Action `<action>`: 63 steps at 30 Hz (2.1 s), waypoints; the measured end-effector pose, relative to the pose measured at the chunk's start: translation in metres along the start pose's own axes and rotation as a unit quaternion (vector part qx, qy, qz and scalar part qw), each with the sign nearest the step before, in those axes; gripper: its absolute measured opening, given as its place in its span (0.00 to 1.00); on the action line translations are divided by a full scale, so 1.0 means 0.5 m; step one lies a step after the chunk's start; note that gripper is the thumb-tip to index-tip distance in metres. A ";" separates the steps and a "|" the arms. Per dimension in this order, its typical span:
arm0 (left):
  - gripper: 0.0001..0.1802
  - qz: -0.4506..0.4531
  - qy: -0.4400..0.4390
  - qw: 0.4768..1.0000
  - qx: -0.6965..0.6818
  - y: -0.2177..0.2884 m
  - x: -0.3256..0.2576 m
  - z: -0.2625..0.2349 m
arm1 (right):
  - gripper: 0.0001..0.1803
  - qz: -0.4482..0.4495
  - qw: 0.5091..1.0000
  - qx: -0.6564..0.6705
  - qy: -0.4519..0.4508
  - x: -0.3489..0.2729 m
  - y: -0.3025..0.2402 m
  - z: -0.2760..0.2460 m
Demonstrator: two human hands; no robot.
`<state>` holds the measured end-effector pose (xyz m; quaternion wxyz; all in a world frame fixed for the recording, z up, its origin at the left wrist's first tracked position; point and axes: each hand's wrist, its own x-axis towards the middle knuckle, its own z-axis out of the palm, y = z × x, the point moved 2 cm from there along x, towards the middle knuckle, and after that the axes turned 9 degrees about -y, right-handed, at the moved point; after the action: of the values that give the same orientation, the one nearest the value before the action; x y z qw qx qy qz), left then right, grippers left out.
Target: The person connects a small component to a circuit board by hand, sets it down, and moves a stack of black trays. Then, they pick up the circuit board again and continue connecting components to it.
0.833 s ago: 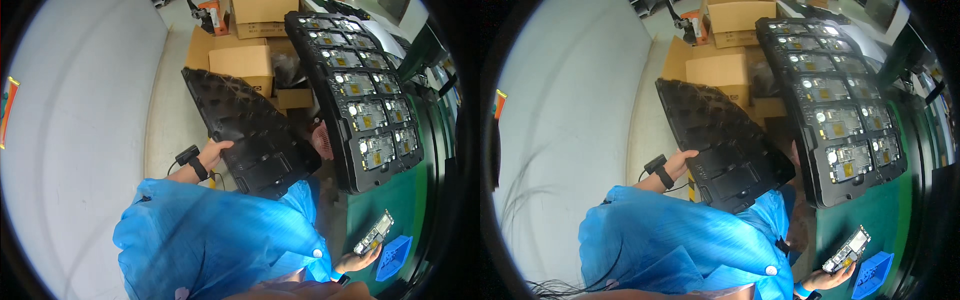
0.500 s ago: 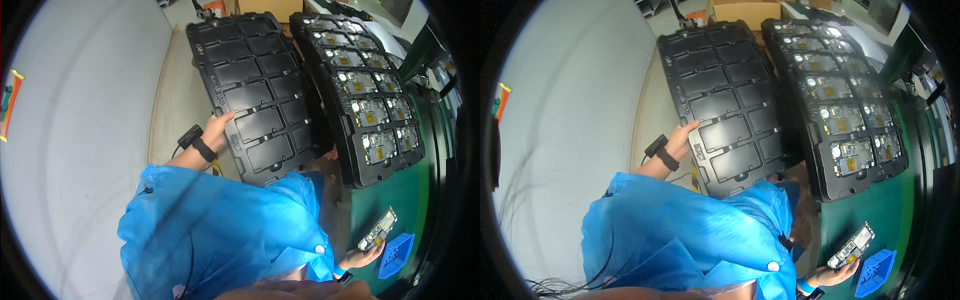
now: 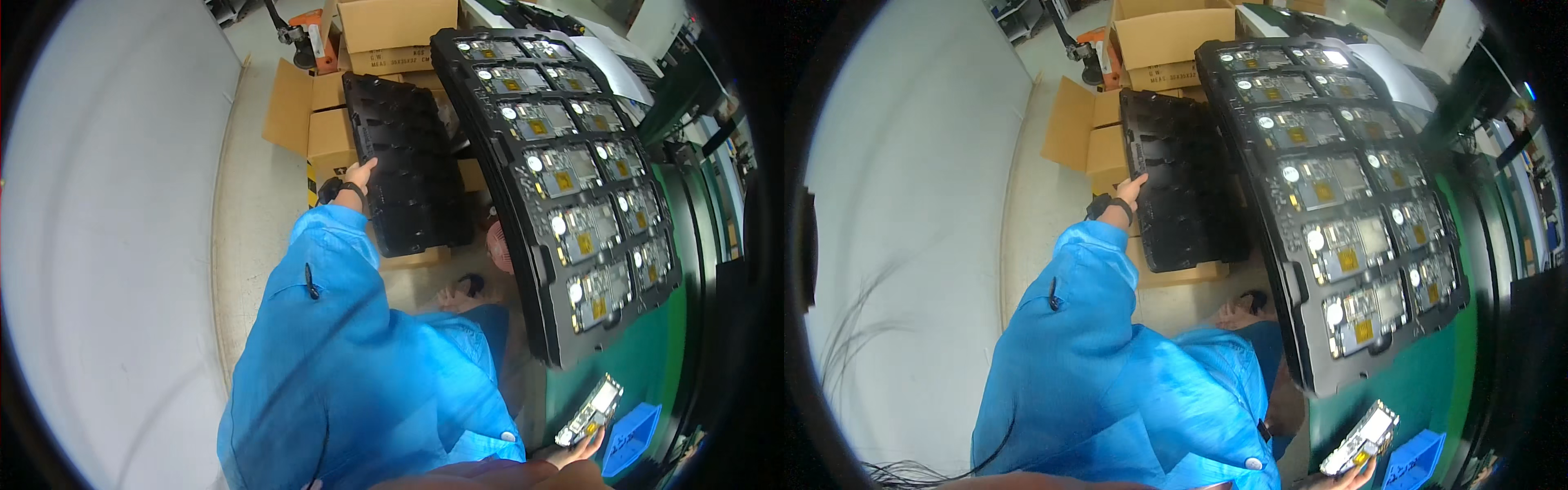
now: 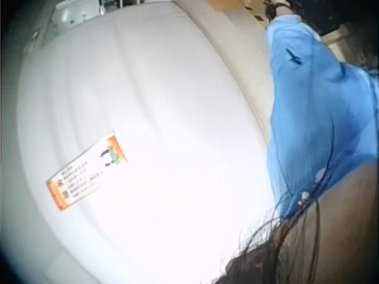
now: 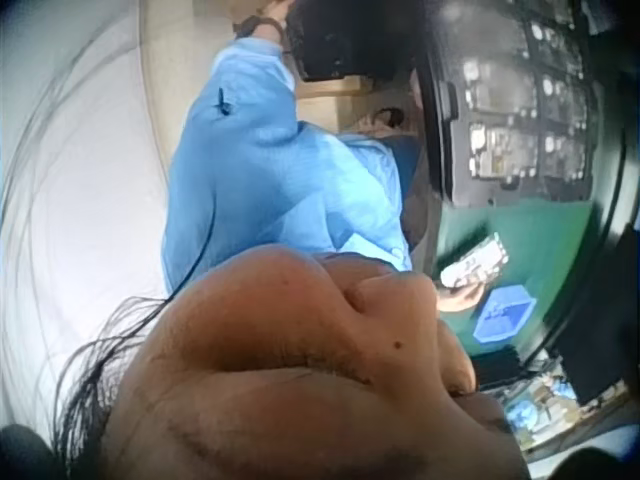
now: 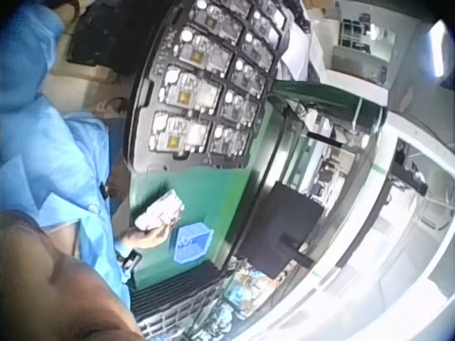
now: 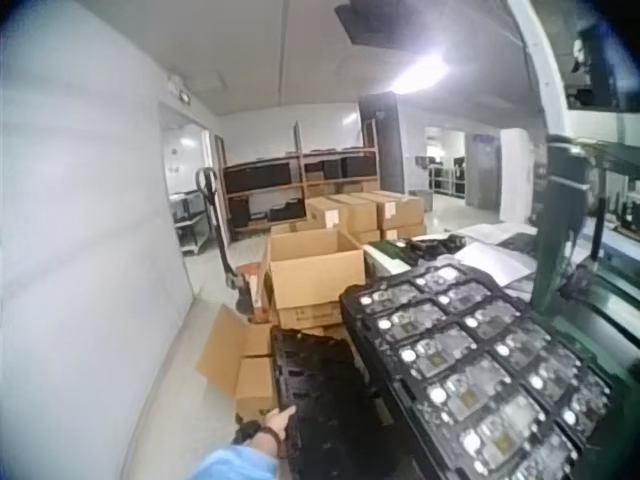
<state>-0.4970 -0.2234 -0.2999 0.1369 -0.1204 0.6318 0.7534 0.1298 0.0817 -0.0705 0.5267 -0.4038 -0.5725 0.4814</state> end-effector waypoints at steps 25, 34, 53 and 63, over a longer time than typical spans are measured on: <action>0.46 -0.026 0.184 0.893 0.409 -0.009 -0.023 0.156 | 0.16 -0.180 0.926 -0.328 -0.044 0.009 -0.056 0.089; 0.17 0.060 0.157 0.980 0.111 -0.141 -0.027 0.190 | 0.16 -0.226 0.912 -0.334 -0.072 0.024 -0.037 0.064; 0.16 0.063 -0.004 0.991 -0.118 -0.013 -0.089 -0.122 | 0.18 -0.239 0.926 -0.281 -0.082 0.010 -0.037 0.040; 0.26 0.002 0.228 0.950 0.213 -0.121 -0.001 -0.158 | 0.15 -0.417 0.727 -0.521 -0.160 -0.009 -0.069 0.084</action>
<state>-0.4741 -0.2912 -0.3689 0.0102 -0.2561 0.7920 0.5541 0.0900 0.0649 -0.0367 0.2818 -0.2524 -0.9199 -0.1038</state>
